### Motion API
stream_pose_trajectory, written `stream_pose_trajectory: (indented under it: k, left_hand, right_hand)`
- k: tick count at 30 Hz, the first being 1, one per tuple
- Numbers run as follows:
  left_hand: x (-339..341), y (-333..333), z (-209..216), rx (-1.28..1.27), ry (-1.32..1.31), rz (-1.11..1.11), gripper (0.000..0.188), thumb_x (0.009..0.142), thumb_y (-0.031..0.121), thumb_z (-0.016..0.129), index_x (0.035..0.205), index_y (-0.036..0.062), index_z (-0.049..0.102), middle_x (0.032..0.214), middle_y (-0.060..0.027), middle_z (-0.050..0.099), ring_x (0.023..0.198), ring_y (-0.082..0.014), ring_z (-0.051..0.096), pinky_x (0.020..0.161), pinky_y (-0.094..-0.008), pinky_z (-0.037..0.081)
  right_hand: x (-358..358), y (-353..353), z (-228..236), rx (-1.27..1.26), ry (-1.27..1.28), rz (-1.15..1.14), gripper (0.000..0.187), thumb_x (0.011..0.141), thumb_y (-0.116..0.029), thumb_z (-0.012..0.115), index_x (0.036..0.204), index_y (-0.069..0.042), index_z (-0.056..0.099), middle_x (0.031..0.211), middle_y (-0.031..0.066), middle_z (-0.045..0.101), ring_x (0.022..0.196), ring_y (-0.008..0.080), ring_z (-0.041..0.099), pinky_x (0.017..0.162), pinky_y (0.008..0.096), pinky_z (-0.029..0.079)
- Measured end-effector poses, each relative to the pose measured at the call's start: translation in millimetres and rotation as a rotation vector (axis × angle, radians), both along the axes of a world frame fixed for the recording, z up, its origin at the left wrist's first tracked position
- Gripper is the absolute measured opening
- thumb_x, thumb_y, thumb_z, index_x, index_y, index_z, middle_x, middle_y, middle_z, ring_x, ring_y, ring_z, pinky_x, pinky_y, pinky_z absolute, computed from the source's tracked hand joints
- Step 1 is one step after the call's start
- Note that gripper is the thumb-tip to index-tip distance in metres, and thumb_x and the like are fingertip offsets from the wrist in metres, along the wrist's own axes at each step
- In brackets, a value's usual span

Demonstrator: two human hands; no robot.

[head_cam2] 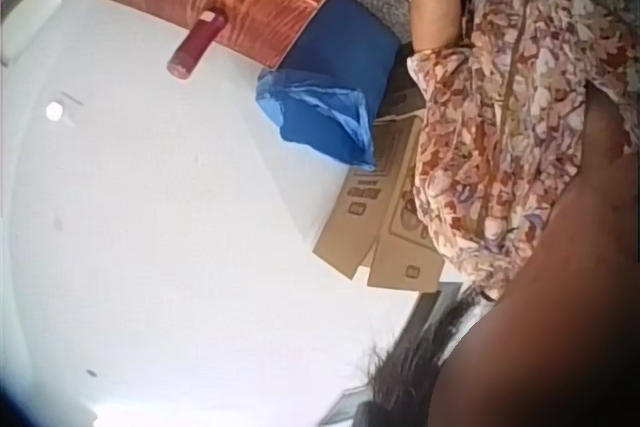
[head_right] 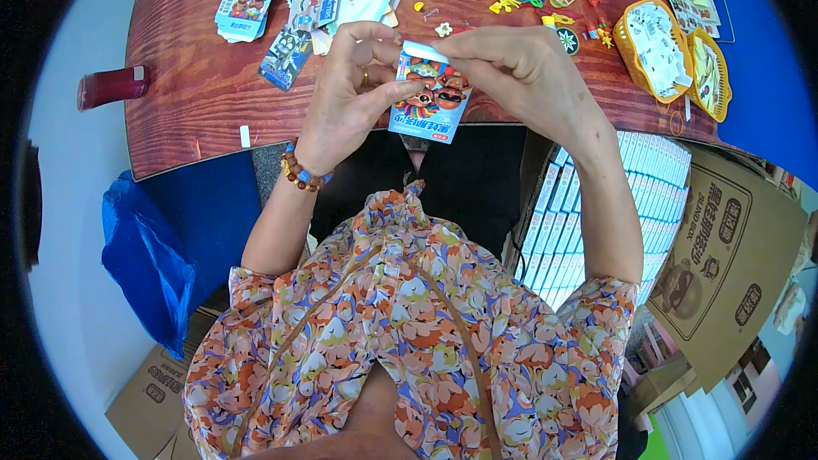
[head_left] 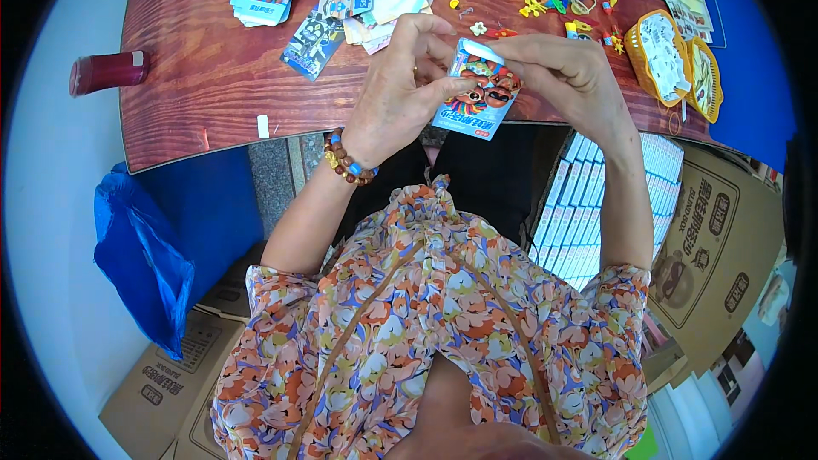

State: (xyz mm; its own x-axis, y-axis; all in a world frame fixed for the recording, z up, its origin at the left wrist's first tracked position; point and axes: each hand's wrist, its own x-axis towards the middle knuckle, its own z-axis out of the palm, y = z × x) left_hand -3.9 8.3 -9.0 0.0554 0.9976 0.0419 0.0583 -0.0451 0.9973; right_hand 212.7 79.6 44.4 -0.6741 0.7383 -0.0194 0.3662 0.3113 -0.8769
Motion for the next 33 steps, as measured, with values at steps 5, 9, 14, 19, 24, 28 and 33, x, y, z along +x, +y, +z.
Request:
stream_pose_trajectory:
  k: [5, 9, 14, 19, 24, 28, 33]
  left_hand:
    - [1, 1, -1, 0.068, 0.077, -0.034, 0.053, 0.082, 0.007, 0.078, 0.123, 0.0040, 0.044, 0.088, -0.0101, 0.065, 0.073, -0.0161, 0.068, 0.062, -0.0291, 0.054]
    - [1, -1, 6, 0.059, 0.108, -0.129, 0.057, 0.083, 0.009, 0.077, 0.128, 0.0042, 0.043, 0.090, -0.0099, 0.063, 0.075, -0.0168, 0.068, 0.063, -0.0299, 0.053]
    - [2, 1, 7, 0.069, 0.130, -0.156, 0.060, 0.084, 0.010, 0.076, 0.132, 0.0041, 0.041, 0.096, -0.0110, 0.061, 0.080, -0.0170, 0.068, 0.066, -0.0309, 0.054]
    - [4, 0, 5, 0.048, 0.106, -0.140, 0.058, 0.083, 0.008, 0.076, 0.130, 0.0037, 0.042, 0.092, -0.0101, 0.061, 0.078, -0.0174, 0.068, 0.066, -0.0308, 0.054]
    - [2, 0, 1, 0.028, 0.059, -0.129, 0.057, 0.082, 0.006, 0.077, 0.128, 0.0039, 0.044, 0.088, -0.0092, 0.061, 0.078, -0.0172, 0.068, 0.066, -0.0304, 0.054]
    - [3, -2, 5, 0.011, 0.088, -0.120, 0.055, 0.082, 0.005, 0.076, 0.128, 0.0040, 0.046, 0.087, -0.0084, 0.060, 0.075, -0.0157, 0.066, 0.065, -0.0297, 0.053]
    - [6, -2, 0, 0.016, 0.093, -0.112, 0.053, 0.082, 0.005, 0.076, 0.128, 0.0047, 0.051, 0.086, -0.0069, 0.060, 0.074, -0.0128, 0.065, 0.064, -0.0282, 0.053]
  right_hand:
    - [-1, -14, -6, 0.438, -0.049, 0.007, 0.023, 0.089, 0.000, 0.065, 0.112, 0.001, 0.071, 0.101, 0.0070, 0.074, 0.093, 0.0120, 0.068, 0.082, 0.0265, 0.054]
    - [8, -6, -10, 0.039, 0.044, -0.028, 0.022, 0.090, -0.001, 0.066, 0.111, 0.001, 0.071, 0.101, 0.0060, 0.074, 0.092, 0.0103, 0.067, 0.081, 0.0251, 0.054]
    - [5, -4, -11, -0.072, 0.057, -0.059, 0.016, 0.091, -0.001, 0.065, 0.106, 0.001, 0.072, 0.094, 0.0036, 0.072, 0.087, 0.0076, 0.066, 0.078, 0.0228, 0.052]
    - [6, -10, -16, 0.058, 0.042, -0.070, 0.019, 0.090, -0.001, 0.065, 0.109, 0.001, 0.071, 0.099, 0.0063, 0.073, 0.090, 0.0112, 0.068, 0.080, 0.0239, 0.053]
    - [5, -15, -11, 0.310, -0.021, 0.010, 0.023, 0.091, -0.003, 0.064, 0.113, 0.000, 0.071, 0.107, 0.0104, 0.073, 0.098, 0.0195, 0.071, 0.086, 0.0304, 0.056]
    - [7, -24, -11, 0.464, -0.129, 0.061, 0.027, 0.090, -0.004, 0.065, 0.116, -0.002, 0.069, 0.114, 0.0127, 0.071, 0.102, 0.0273, 0.070, 0.092, 0.0370, 0.055]
    - [2, -39, -16, 0.584, -0.272, -0.004, 0.030, 0.088, -0.003, 0.067, 0.118, -0.001, 0.068, 0.118, 0.0117, 0.070, 0.108, 0.0254, 0.069, 0.096, 0.0357, 0.053]
